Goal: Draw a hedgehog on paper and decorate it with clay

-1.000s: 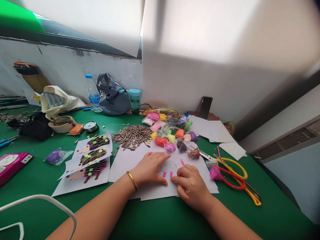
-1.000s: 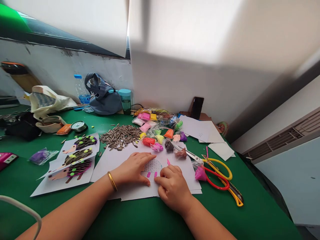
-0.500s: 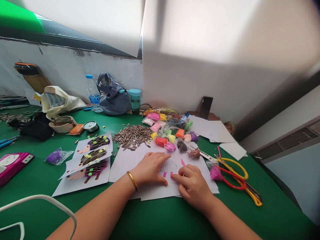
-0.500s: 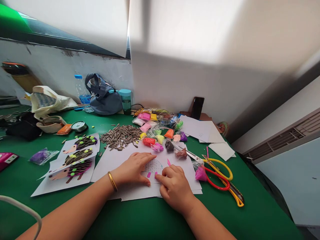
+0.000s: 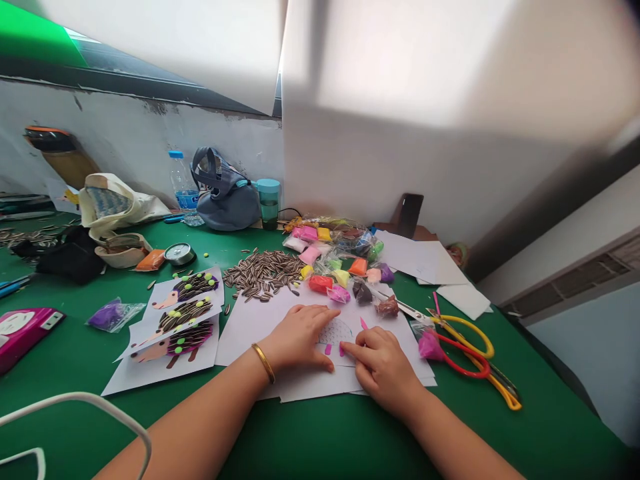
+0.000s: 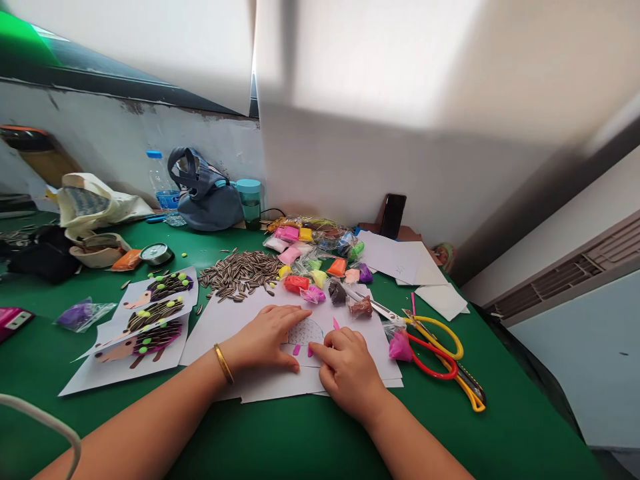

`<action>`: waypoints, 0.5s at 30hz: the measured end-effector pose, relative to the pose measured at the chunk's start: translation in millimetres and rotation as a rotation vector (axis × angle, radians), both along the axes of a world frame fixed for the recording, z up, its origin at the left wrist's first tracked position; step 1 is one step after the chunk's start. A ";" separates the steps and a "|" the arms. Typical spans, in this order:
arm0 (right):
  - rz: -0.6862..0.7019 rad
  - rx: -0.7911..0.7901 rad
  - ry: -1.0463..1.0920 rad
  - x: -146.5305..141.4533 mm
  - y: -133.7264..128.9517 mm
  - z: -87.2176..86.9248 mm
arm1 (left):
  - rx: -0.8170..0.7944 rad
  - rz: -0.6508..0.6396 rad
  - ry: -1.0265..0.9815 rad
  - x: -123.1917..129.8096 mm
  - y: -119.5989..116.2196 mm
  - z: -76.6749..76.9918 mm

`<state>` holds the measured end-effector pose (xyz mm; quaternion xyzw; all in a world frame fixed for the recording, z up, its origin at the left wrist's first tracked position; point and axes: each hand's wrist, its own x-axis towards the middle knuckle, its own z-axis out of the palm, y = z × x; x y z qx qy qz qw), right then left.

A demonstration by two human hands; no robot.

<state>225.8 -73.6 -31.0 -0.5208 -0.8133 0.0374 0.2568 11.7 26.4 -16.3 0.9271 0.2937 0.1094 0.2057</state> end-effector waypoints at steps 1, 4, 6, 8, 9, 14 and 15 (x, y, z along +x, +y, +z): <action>-0.001 -0.009 -0.006 -0.5 0.1 -0.1 | 0.001 -0.003 -0.004 0.1 0.1 -0.3; -0.010 -0.013 0.006 -1.3 0.2 0.0 | 0.009 -0.004 -0.018 0.0 0.3 -1.1; 0.003 -0.009 0.019 -1.4 -0.2 0.7 | 0.011 -0.006 -0.019 -0.1 0.3 -1.1; 0.027 0.002 0.027 -2.1 -1.1 1.7 | 0.010 -0.008 -0.015 -0.2 0.3 -1.0; 0.040 0.010 0.032 -2.7 -1.7 2.3 | 0.010 -0.008 -0.013 -0.1 0.4 -0.9; 0.041 0.051 0.122 -2.2 -2.1 2.4 | 0.012 -0.010 -0.031 0.1 1.2 -1.2; 0.020 0.059 0.168 -0.2 -0.9 2.3 | 0.010 -0.008 -0.038 0.0 1.4 -0.9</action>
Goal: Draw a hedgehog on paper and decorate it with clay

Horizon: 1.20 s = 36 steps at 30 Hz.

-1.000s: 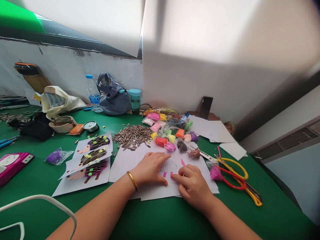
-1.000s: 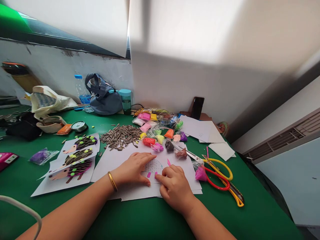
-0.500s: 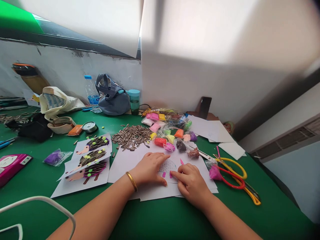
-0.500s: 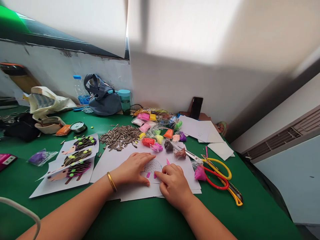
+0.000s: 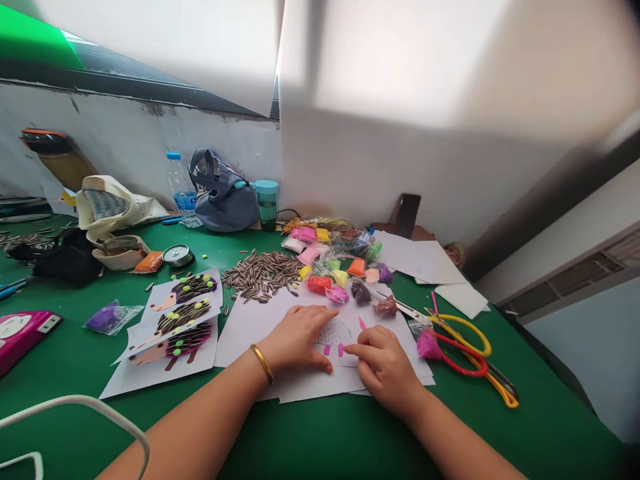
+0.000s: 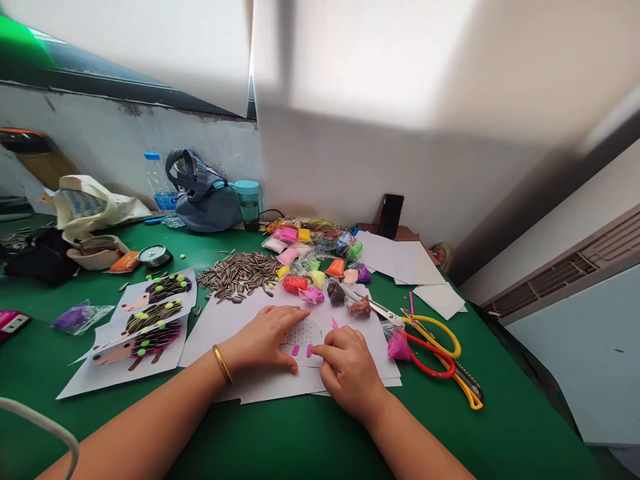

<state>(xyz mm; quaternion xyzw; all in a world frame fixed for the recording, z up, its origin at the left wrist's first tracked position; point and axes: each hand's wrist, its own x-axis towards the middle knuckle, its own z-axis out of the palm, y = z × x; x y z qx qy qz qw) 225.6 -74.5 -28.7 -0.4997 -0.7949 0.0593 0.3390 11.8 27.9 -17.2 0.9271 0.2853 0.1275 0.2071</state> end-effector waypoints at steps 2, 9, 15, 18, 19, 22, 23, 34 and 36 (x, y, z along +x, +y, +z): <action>-0.060 0.012 0.102 6.4 4.2 0.8 | -0.012 0.008 -0.017 -0.3 0.6 1.3; -0.322 0.037 0.143 33.4 32.6 26.2 | -0.126 0.157 -0.287 0.2 9.0 1.9; -0.340 -0.159 -0.251 30.5 71.5 49.3 | -0.219 0.552 -0.615 -2.8 22.4 1.5; -0.359 -0.202 -0.321 21.4 87.9 48.7 | -0.272 0.638 -0.704 -6.2 25.6 2.4; -0.364 -0.201 -0.326 18.4 91.4 46.7 | -0.283 0.647 -0.719 -6.9 26.0 2.6; -0.374 -0.164 -0.312 14.5 94.8 37.8 | -0.300 0.661 -0.742 -6.9 25.3 2.8; -0.387 -0.139 -0.302 15.7 94.2 34.8 | -0.304 0.666 -0.745 -6.5 24.8 2.8; -0.051 -0.043 -0.148 19.0 74.4 36.6 | -0.268 0.635 -0.605 -3.3 25.5 -0.7; 0.139 -0.119 -0.191 8.9 64.7 37.6 | -0.256 0.594 -0.515 -3.4 26.1 -2.5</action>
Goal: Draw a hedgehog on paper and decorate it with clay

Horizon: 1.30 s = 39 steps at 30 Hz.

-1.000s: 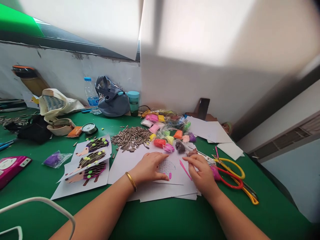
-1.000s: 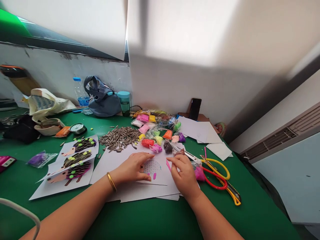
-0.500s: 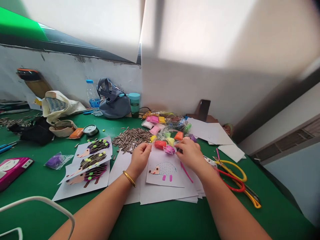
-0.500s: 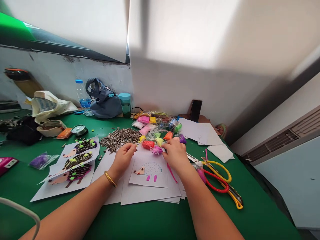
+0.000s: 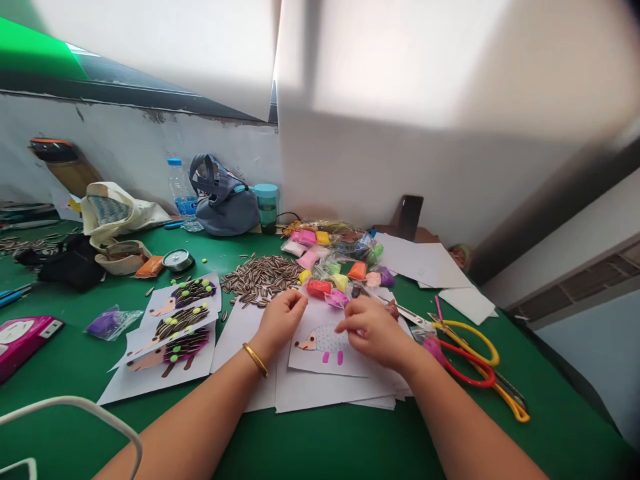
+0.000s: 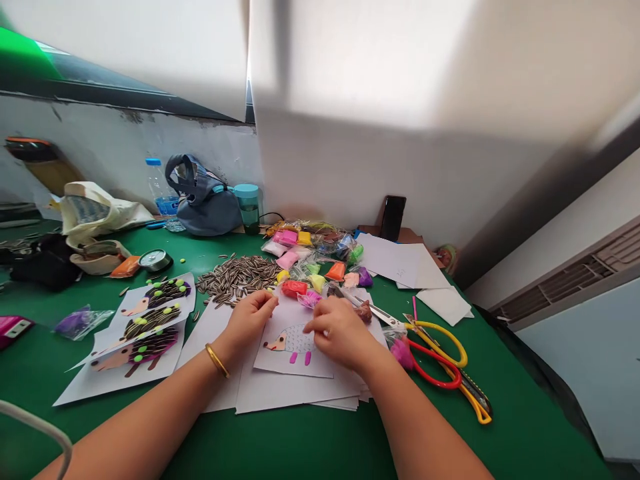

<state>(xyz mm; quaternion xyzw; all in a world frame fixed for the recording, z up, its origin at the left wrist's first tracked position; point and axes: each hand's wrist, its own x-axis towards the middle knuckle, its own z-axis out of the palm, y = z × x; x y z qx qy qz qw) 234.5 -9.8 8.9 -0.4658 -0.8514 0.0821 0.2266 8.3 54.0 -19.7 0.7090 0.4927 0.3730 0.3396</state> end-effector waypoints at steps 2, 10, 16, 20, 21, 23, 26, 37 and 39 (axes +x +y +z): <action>0.112 -0.081 -0.037 -7.3 -9.1 -1.3 | -0.001 -0.048 0.089 0.0 0.0 -1.4; 0.174 -0.141 -0.069 -12.1 -17.6 -6.9 | 0.023 -0.069 0.242 1.3 -2.3 -0.9; 0.180 -0.149 -0.096 -16.1 -19.8 -5.2 | 0.036 -0.078 0.272 1.1 -2.0 -1.3; 0.198 -0.138 -0.095 -18.3 -22.7 -3.4 | 0.037 -0.075 0.271 1.4 -1.9 -1.8; 0.208 -0.136 -0.096 -18.7 -23.0 -3.3 | 0.036 -0.072 0.274 1.5 -1.9 -1.9; 0.208 -0.113 -0.082 -17.6 -21.6 -4.1 | 0.038 -0.068 0.279 1.4 -2.0 -2.0; 0.038 0.011 -0.011 -7.2 -12.4 -8.2 | 0.044 -0.068 0.277 1.2 -2.2 -2.0; -0.678 0.173 -0.159 33.2 29.7 -26.1 | 0.037 -0.034 0.293 1.5 -2.2 -2.2; -0.661 0.144 -0.171 28.5 32.1 -25.7 | 0.041 -0.036 0.289 1.4 -2.3 -1.9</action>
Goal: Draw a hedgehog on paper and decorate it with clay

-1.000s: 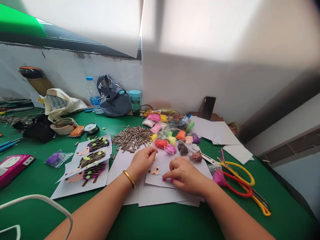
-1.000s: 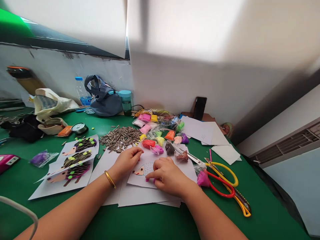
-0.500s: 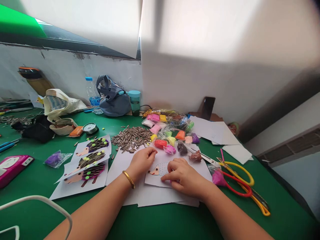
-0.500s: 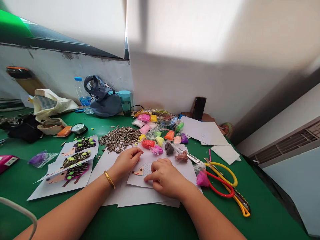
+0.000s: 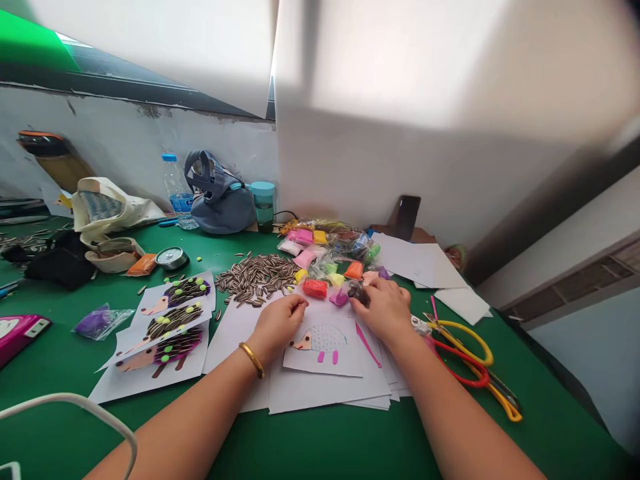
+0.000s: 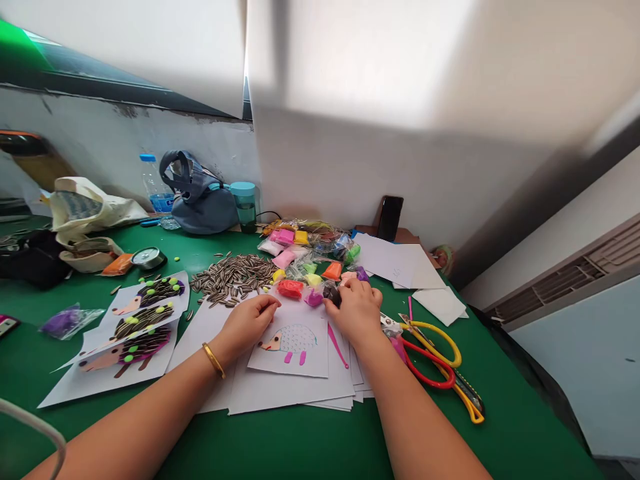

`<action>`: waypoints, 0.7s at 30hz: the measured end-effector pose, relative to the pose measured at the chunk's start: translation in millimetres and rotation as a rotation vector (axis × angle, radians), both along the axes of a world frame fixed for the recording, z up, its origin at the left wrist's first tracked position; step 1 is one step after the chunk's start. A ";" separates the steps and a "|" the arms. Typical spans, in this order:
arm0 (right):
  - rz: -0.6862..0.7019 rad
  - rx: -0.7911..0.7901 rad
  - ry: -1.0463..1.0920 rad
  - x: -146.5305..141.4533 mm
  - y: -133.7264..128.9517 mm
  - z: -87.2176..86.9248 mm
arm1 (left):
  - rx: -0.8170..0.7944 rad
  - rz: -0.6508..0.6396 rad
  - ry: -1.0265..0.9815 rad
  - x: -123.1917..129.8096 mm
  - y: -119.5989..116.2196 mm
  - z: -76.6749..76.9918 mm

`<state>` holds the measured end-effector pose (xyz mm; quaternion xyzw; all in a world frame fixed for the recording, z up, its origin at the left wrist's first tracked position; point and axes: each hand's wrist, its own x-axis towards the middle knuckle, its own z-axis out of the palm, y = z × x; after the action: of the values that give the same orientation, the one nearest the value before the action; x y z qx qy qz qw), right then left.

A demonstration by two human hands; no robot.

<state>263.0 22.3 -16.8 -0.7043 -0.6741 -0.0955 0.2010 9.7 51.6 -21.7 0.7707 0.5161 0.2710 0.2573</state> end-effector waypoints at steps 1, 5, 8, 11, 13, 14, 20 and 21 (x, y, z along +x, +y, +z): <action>0.007 0.006 0.010 -1.8 0.6 0.8 | 0.001 -0.002 -0.002 0.0 0.0 0.1; 0.032 0.143 0.136 -4.3 -2.9 7.7 | 0.027 -0.010 -0.012 0.8 -0.2 2.2; 0.194 0.224 0.250 -8.7 -12.5 15.0 | 0.146 -0.027 -0.099 2.5 -4.2 8.1; 0.389 0.210 0.297 -22.2 -24.6 19.9 | 0.289 -0.101 -0.298 4.7 -14.6 17.5; 0.448 0.193 0.298 -33.4 -31.1 21.0 | 0.327 -0.144 -0.396 6.3 -23.1 23.0; 0.475 0.192 0.302 -38.4 -33.4 21.0 | 0.329 -0.165 -0.415 7.2 -26.7 25.0; 0.518 0.189 0.317 -48.7 -37.5 20.3 | 0.304 -0.140 -0.456 11.5 -32.4 25.2; 0.512 0.190 0.317 -48.4 -37.6 20.5 | 0.303 -0.136 -0.456 11.8 -32.1 24.8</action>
<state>214.6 -15.3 3.6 -0.4958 -0.7778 0.0066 0.3862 21.6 19.5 3.2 0.7523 0.3456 0.4936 0.2662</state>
